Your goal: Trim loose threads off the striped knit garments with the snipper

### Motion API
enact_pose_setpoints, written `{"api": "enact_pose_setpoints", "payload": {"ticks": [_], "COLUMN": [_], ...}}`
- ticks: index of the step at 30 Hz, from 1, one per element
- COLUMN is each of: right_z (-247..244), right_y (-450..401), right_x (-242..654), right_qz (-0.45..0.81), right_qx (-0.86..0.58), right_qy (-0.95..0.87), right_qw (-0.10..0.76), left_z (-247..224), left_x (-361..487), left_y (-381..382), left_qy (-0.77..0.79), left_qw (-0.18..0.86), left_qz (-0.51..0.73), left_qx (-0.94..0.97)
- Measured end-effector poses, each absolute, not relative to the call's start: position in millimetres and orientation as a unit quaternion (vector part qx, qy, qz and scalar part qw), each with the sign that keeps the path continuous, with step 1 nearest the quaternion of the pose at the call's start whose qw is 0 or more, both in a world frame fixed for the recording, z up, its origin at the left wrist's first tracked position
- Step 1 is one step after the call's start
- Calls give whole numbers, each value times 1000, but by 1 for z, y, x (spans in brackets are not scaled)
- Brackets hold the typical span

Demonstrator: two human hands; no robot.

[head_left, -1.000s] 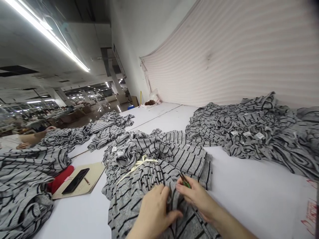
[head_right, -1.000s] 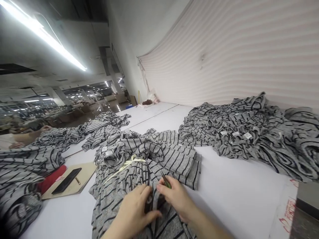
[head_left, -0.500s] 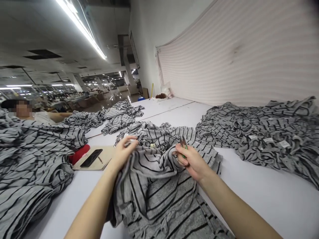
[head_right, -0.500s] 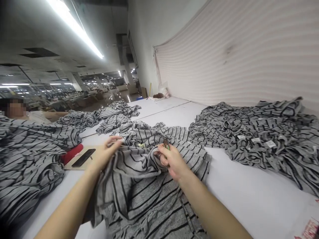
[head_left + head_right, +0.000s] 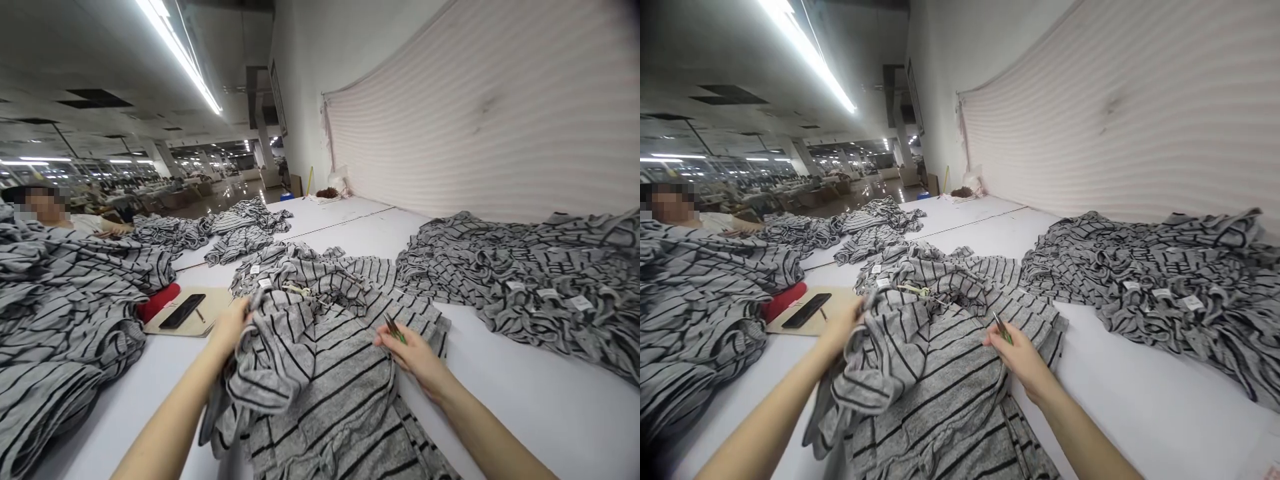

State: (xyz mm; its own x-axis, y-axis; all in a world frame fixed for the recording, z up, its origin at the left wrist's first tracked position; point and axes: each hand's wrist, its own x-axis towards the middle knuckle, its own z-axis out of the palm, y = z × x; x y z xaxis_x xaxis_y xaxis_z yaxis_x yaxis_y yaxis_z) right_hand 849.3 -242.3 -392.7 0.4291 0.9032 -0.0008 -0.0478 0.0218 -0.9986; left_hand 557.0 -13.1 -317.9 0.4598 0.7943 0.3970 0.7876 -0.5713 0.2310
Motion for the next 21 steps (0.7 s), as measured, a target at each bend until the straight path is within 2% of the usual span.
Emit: {"api": "enact_pose_setpoints", "payload": {"ticks": [5,9,11,13,16,21], "right_z": [-449,-457,-448,-434,-416,-409], "right_y": [-272,-270,-267,-268,-273,-276], "right_x": [859,854,845,833,816,813], "right_qz": [285,187,153,132,121,157], "right_qx": [-666,-705,-695,-662,-607,-622], "right_qy": [-392,-457,-470,-496,-543,-537], "right_qw": [566,509,522,546,567,548], "left_z": [-352,-349,-354,-365,-386,-405], "left_x": [579,611,632,655,682,681], "left_y": [-38,-86,-124,-162,-195,-187], "left_qy": [410,197,116,152,184,161], "left_qw": [-58,-90,-23,62,127,148], "left_qz": [265,335,325,280,315,393], "left_qx": [871,917,938,946,922,893]}}
